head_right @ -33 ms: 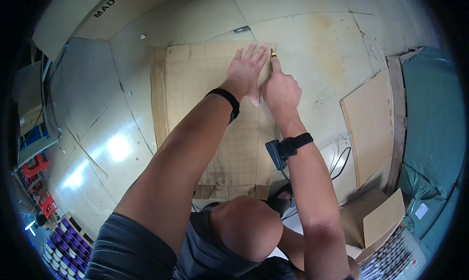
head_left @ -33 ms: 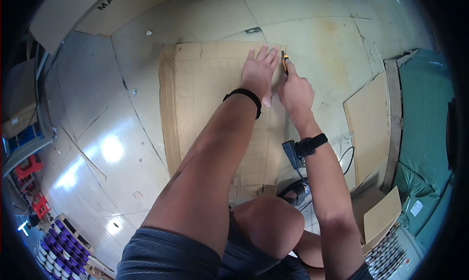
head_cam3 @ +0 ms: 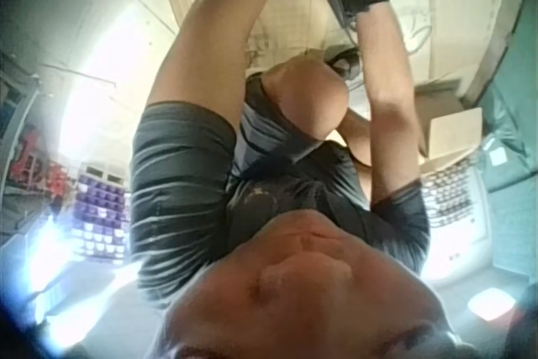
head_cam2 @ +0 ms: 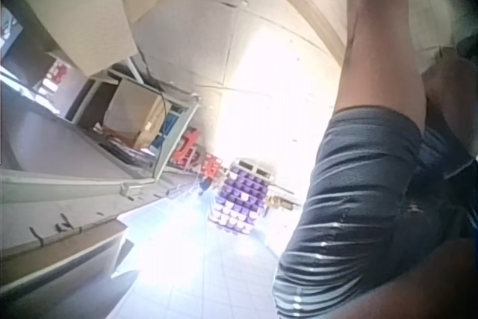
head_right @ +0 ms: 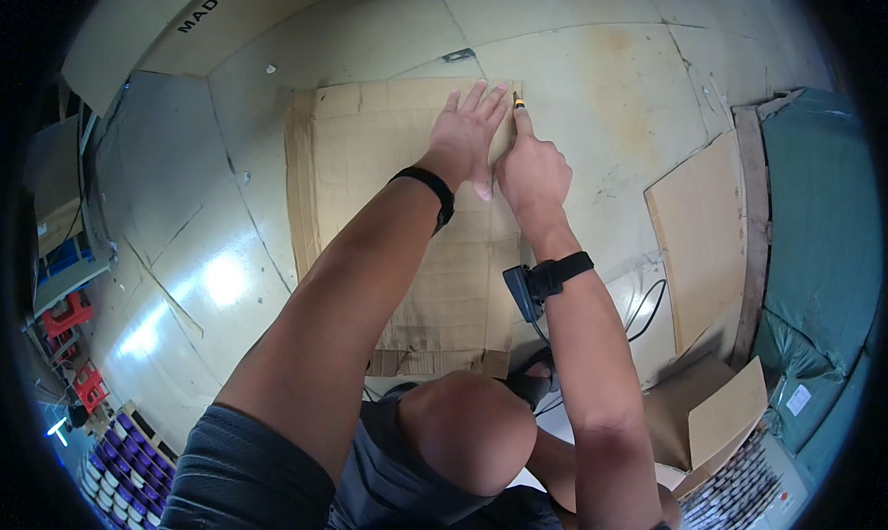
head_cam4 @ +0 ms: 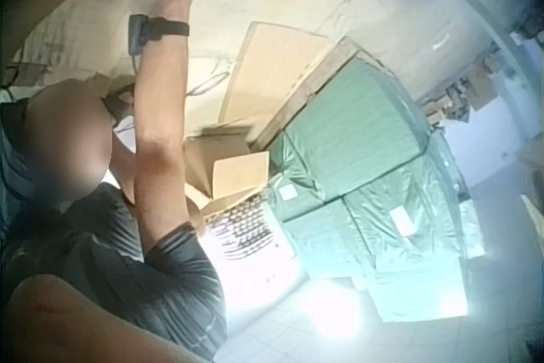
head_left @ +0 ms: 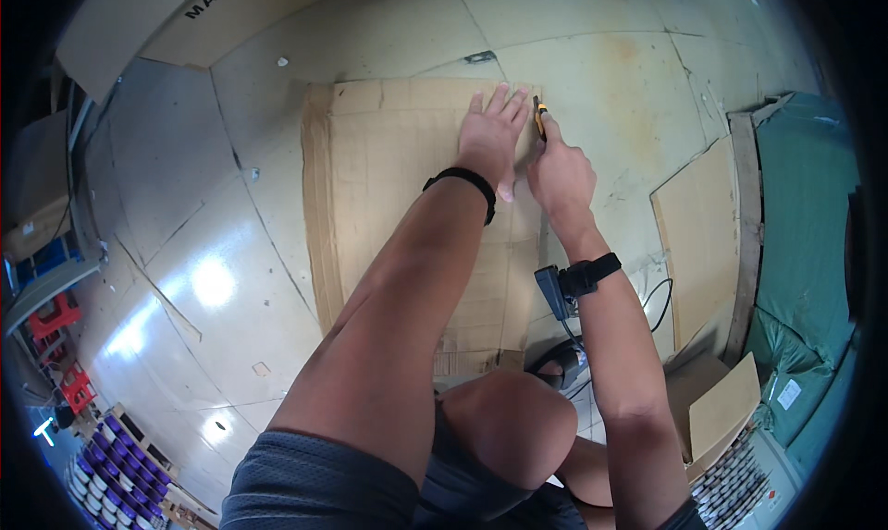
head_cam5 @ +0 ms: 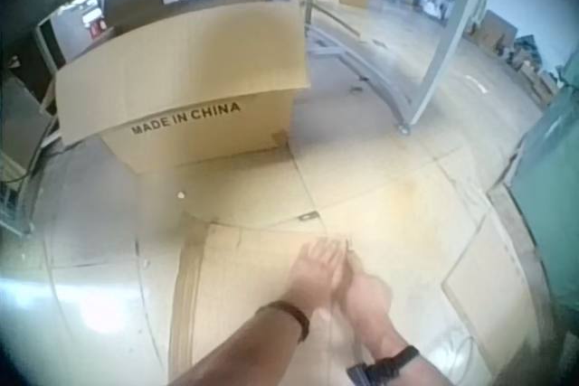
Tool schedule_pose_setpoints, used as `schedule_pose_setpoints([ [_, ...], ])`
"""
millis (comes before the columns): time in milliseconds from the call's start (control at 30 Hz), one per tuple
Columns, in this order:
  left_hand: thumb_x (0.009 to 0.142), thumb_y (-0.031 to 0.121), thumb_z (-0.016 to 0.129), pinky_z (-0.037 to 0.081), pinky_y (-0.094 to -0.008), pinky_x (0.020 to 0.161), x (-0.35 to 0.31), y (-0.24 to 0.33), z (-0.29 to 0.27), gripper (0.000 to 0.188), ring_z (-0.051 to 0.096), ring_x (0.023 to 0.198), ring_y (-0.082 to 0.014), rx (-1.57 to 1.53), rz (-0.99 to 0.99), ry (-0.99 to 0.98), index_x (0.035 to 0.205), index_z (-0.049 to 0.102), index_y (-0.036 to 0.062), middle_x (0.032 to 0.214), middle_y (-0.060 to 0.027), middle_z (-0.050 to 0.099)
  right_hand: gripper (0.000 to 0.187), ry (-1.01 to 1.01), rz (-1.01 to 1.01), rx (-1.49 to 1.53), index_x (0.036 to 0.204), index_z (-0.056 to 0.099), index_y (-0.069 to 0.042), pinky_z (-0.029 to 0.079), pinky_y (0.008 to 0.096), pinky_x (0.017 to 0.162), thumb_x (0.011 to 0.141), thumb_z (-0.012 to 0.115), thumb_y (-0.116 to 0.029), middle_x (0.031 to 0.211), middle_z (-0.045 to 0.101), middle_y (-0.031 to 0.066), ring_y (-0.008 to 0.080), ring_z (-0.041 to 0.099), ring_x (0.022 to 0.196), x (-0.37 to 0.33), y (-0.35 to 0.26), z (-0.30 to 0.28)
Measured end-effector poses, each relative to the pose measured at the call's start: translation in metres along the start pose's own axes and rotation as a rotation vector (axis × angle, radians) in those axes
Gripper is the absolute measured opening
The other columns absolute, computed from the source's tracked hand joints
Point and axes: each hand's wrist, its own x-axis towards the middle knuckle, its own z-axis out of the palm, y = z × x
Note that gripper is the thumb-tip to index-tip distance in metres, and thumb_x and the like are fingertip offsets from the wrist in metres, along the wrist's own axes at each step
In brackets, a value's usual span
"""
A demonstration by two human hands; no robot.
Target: Cutting cardboard sheets into shapes using a utility knife.
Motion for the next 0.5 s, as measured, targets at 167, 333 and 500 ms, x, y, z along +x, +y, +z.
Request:
schedule_pose_setpoints([
  [167,0.047,0.061,0.096,0.017,-0.0493,0.127,0.000,0.001,-0.001,0.152,0.007,0.159,-0.0261,-0.015,0.000,-0.003,0.164,0.012,0.0144,0.173,-0.0029,0.007,0.045,0.007,0.007,-0.015,0.145,0.052,-0.026,0.056,0.0539,0.074,0.100,0.052,-0.025,0.088,0.073,0.0224,0.0437,0.071,0.082,-0.002,-0.001,-0.005],
  [333,0.047,0.061,0.096,0.016,-0.0495,0.127,0.000,-0.001,-0.002,0.152,0.006,0.159,-0.0266,-0.016,0.004,-0.020,0.165,0.011,0.0144,0.173,-0.0032,0.006,0.045,-0.029,0.005,-0.030,0.146,0.051,-0.027,0.057,0.0533,0.074,0.101,0.052,-0.025,0.088,0.073,0.0217,0.0429,0.071,0.082,-0.010,0.000,-0.005],
  [500,0.051,0.061,0.094,0.016,-0.0479,0.127,-0.001,0.001,-0.007,0.148,0.006,0.159,-0.0259,0.013,0.004,-0.029,0.165,0.012,0.0133,0.173,-0.0045,0.006,0.046,-0.023,0.010,-0.046,0.147,0.051,-0.028,0.057,0.0529,0.073,0.101,0.051,-0.025,0.087,0.073,0.0210,0.0422,0.072,0.081,-0.013,0.007,-0.001],
])
